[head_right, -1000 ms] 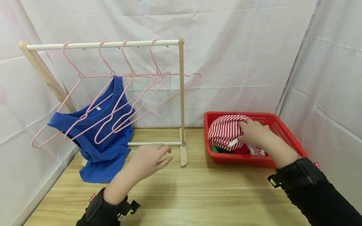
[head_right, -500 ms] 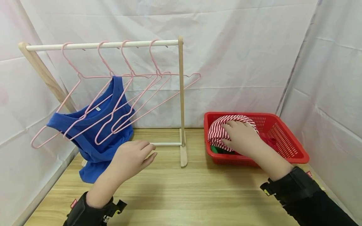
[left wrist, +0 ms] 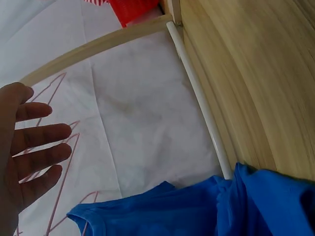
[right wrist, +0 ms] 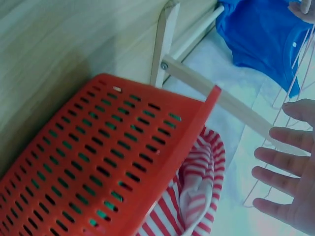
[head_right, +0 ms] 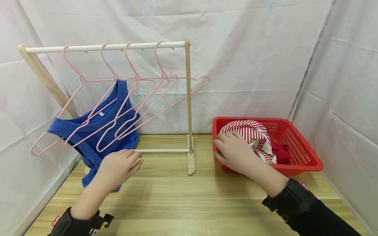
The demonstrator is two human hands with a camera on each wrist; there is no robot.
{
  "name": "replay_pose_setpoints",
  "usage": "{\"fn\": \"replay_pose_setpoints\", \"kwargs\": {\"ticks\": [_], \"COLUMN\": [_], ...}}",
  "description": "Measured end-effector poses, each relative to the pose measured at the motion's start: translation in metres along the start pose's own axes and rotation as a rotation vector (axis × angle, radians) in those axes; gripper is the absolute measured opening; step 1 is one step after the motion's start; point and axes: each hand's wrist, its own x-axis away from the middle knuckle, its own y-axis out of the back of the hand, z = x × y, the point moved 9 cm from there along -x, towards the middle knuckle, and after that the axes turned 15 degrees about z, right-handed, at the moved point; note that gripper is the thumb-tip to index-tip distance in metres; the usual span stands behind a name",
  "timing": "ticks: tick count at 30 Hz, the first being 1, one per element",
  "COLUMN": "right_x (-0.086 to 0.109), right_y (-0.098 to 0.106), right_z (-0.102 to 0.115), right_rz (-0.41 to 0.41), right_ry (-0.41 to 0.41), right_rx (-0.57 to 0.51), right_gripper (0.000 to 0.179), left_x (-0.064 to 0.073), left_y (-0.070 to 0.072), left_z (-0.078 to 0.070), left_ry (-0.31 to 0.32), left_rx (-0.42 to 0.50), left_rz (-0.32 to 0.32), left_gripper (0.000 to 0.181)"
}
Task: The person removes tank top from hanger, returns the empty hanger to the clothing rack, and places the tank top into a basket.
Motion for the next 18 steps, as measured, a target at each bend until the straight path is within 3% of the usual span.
{"fn": "replay_pose_setpoints", "kwargs": {"ticks": [7, 12, 15, 18], "right_x": [-0.003, -0.008, -0.011, -0.012], "right_y": [-0.005, -0.006, -0.009, -0.011], "right_z": [0.014, 0.019, 0.022, 0.024], "right_rz": [0.015, 0.029, 0.047, 0.058], "right_ry": [0.019, 0.018, 0.015, 0.015], "right_rx": [0.007, -0.016, -0.01, -0.014], "right_gripper": [0.034, 0.035, 0.035, 0.037], "left_x": [0.02, 0.036, 0.044, 0.051], "left_y": [-0.003, -0.009, -0.01, -0.003], "left_z": [0.034, 0.067, 0.083, 0.091], "left_ry": [0.071, 0.187, 0.266, 0.297], "left_rx": [-0.021, -0.002, 0.003, -0.012], "left_rz": [0.009, 0.081, 0.136, 0.129], "left_gripper": [0.039, 0.015, 0.013, 0.016]}}
